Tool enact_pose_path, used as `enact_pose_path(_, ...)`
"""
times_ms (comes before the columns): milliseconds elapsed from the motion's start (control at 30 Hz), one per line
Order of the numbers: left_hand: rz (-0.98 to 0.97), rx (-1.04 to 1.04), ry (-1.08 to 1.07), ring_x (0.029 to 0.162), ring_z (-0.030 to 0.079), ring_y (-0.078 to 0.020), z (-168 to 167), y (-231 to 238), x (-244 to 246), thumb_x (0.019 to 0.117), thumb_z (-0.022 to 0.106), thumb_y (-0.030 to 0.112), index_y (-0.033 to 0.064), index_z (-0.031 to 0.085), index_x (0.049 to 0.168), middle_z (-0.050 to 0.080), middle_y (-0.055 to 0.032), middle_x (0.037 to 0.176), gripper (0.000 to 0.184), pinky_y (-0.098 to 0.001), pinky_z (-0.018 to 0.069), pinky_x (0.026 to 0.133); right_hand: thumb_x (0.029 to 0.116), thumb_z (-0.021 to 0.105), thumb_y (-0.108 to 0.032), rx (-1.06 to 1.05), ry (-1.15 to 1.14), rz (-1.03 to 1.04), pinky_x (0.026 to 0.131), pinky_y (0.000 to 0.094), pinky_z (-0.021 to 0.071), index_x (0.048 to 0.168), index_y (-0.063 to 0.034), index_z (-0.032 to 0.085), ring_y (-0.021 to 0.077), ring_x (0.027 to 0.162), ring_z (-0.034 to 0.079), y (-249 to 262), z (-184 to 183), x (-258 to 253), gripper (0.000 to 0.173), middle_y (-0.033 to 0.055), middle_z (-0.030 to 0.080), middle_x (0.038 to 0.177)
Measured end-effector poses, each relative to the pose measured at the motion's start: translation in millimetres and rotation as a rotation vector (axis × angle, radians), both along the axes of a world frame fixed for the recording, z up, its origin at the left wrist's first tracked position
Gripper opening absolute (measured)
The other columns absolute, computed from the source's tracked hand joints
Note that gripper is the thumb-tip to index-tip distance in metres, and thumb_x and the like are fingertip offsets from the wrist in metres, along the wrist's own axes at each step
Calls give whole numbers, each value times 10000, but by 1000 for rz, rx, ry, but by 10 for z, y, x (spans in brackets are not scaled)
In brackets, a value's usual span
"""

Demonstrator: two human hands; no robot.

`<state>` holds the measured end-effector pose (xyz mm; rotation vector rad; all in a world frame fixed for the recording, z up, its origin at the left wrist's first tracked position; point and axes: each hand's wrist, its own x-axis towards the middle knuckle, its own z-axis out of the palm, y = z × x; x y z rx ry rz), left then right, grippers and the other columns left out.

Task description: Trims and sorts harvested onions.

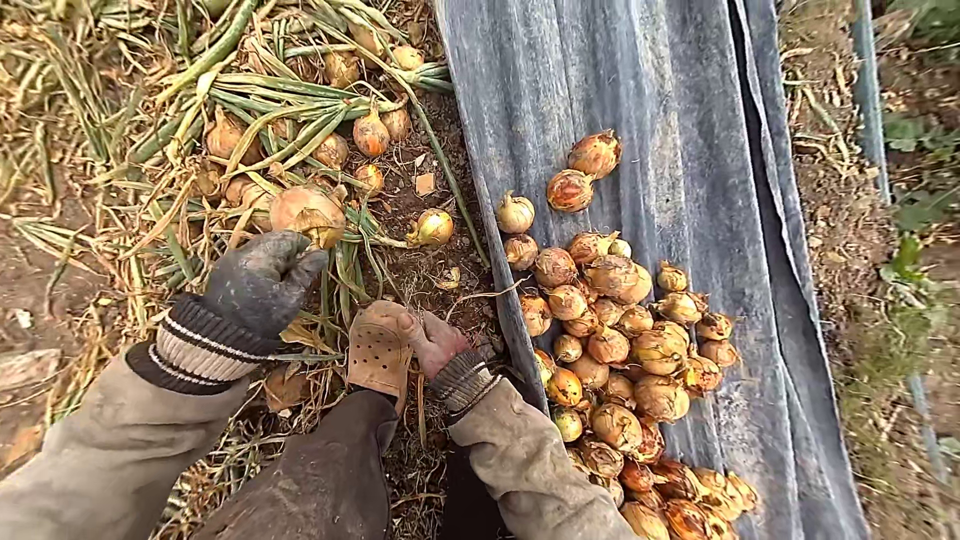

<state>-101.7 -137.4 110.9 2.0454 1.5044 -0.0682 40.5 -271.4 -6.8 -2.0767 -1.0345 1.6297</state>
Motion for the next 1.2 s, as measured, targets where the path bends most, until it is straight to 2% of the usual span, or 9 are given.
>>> enact_pose_path(67,-432,-56,-169,848,693,-294,-345,36,-109,1008,648,154,9,721,974,707,-144,887,166,-508,565,790,1032,384,-642,-50,84,-68,935,603,503,1191,-38,687,360,1033,680,-58,-150,19,694,207,713,1059)
enact_pose_path(167,-793,-274,-2,824,700,-182,-589,-54,338,1059,553,423,186,733,1090,719,-15,896,299,-441,572,763,1027,136,-695,-7,423,-626,418,273,424,819,-94,573,98,430,455,-197,-181,225,772,2,484,556)
enact_pose_path(233,-766,-189,43,923,712,-258,-831,90,750,1082,488,426,177,712,1147,724,-67,1002,341,-527,567,806,919,104,-843,14,671,-878,345,248,407,785,-127,537,87,359,428,-289,18,599,847,-17,450,509)
enact_pose_path(367,-473,-46,204,1156,646,-406,-1623,634,1126,1007,617,366,61,718,1124,674,-200,1189,342,-633,550,909,975,135,-764,463,499,-1069,363,269,458,796,-156,541,98,388,483,-583,455,1378,753,-19,484,534)
enact_pose_path(567,-243,-63,277,1310,533,-435,-2159,383,1057,819,825,391,-18,615,1303,575,-237,1382,668,-590,456,1091,992,278,-724,371,418,-1030,369,322,516,888,-95,574,141,407,554,-839,360,1524,703,30,591,600)
enact_pose_path(800,-324,-143,319,1076,687,-408,-1950,361,931,970,641,495,57,669,1226,717,-199,1124,507,-631,527,939,1055,218,-525,76,568,-806,393,295,498,936,-23,586,128,404,512,-933,-154,497,634,32,565,600)
enact_pose_path(967,-243,-164,-274,1011,706,-236,-1518,119,342,964,732,323,83,745,1103,738,-101,1058,278,-498,562,953,1077,358,-470,-55,274,-540,483,328,491,1168,-17,589,139,500,504,-908,-214,544,517,37,556,708)
enact_pose_path(1067,-47,-352,-553,942,686,-120,-1026,-114,-15,887,781,97,40,722,1100,727,-59,1021,228,-347,576,890,952,495,-664,-3,249,-344,602,375,522,1223,-24,588,144,610,547,-774,-222,549,701,42,587,794)
enact_pose_path(1200,-128,-481,-638,838,700,6,-730,-307,-352,777,798,254,146,763,1034,754,70,922,281,-194,593,756,678,622,-914,376,424,-394,524,253,500,1074,-71,644,25,538,520,-475,-14,347,932,-74,567,666)
